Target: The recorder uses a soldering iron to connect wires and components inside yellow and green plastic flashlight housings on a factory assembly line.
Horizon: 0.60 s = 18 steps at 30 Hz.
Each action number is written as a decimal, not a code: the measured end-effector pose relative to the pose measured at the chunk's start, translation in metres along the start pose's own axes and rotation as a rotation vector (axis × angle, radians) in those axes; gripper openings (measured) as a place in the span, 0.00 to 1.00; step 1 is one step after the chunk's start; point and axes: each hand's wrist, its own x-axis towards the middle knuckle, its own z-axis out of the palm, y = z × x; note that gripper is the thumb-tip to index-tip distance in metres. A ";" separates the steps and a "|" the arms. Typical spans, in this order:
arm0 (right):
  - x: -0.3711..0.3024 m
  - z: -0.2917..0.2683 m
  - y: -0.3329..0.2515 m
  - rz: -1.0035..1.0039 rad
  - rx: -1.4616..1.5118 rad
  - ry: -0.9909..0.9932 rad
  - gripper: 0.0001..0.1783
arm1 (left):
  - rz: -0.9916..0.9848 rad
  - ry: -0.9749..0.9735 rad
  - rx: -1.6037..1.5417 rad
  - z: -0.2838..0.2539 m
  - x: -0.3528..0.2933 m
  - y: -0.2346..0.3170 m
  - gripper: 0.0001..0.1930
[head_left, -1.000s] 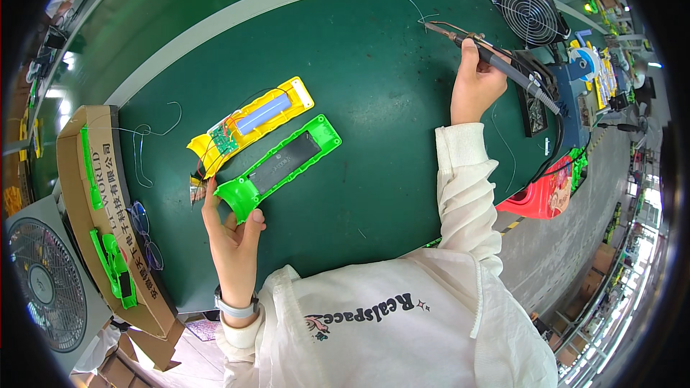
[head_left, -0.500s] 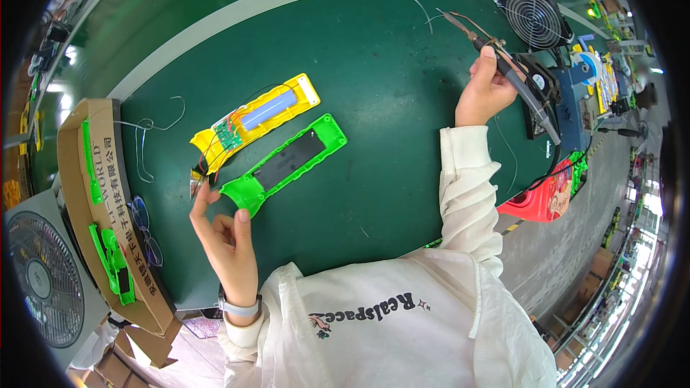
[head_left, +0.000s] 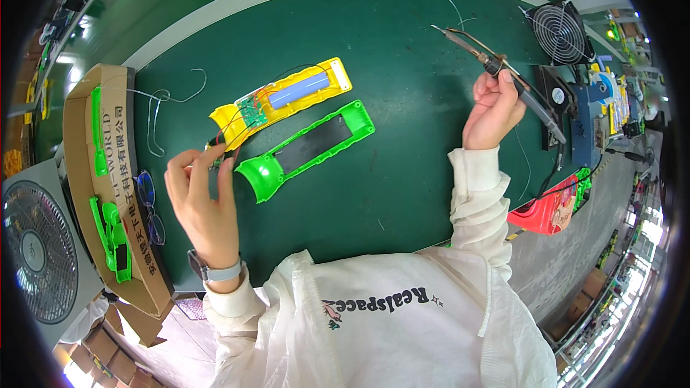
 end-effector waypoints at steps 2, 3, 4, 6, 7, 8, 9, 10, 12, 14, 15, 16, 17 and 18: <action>-0.005 0.004 -0.006 0.053 0.008 -0.004 0.08 | 0.013 -0.008 0.005 -0.001 0.002 -0.008 0.10; -0.008 0.005 -0.009 0.154 0.083 -0.026 0.10 | 0.025 0.002 -0.001 -0.001 0.003 -0.011 0.10; -0.009 0.005 -0.012 0.255 0.159 -0.049 0.12 | 0.036 0.013 -0.005 -0.001 0.005 -0.011 0.09; -0.009 0.004 -0.016 0.271 0.213 -0.079 0.14 | 0.059 0.008 0.024 -0.002 0.008 -0.008 0.08; -0.008 0.004 -0.018 0.276 0.251 -0.107 0.14 | 0.063 -0.010 0.034 -0.002 0.008 -0.008 0.08; -0.006 0.003 -0.021 0.280 0.292 -0.135 0.14 | 0.069 -0.027 0.045 -0.002 0.010 -0.007 0.08; -0.005 0.001 -0.023 0.278 0.293 -0.133 0.14 | 0.071 -0.027 0.046 -0.003 0.012 -0.006 0.08; -0.005 0.000 -0.024 0.293 0.334 -0.136 0.14 | 0.094 -0.021 0.056 -0.006 0.014 -0.005 0.07; -0.005 -0.001 -0.025 0.313 0.367 -0.141 0.15 | 0.109 -0.020 0.062 -0.007 0.018 -0.005 0.06; -0.006 -0.002 -0.025 0.352 0.423 -0.126 0.15 | 0.100 -0.009 -0.102 -0.008 0.023 -0.003 0.05; -0.007 -0.003 -0.026 0.351 0.422 -0.122 0.15 | 0.056 -0.012 -0.215 -0.010 0.026 0.004 0.07; -0.008 -0.004 -0.027 0.347 0.418 -0.127 0.15 | 0.057 -0.016 -0.217 -0.010 0.027 0.009 0.07; -0.008 -0.003 -0.028 0.344 0.418 -0.134 0.15 | 0.038 -0.024 -0.328 -0.011 0.029 0.013 0.07; -0.008 -0.003 -0.028 0.347 0.418 -0.131 0.15 | 0.018 -0.033 -0.439 -0.011 0.031 0.016 0.08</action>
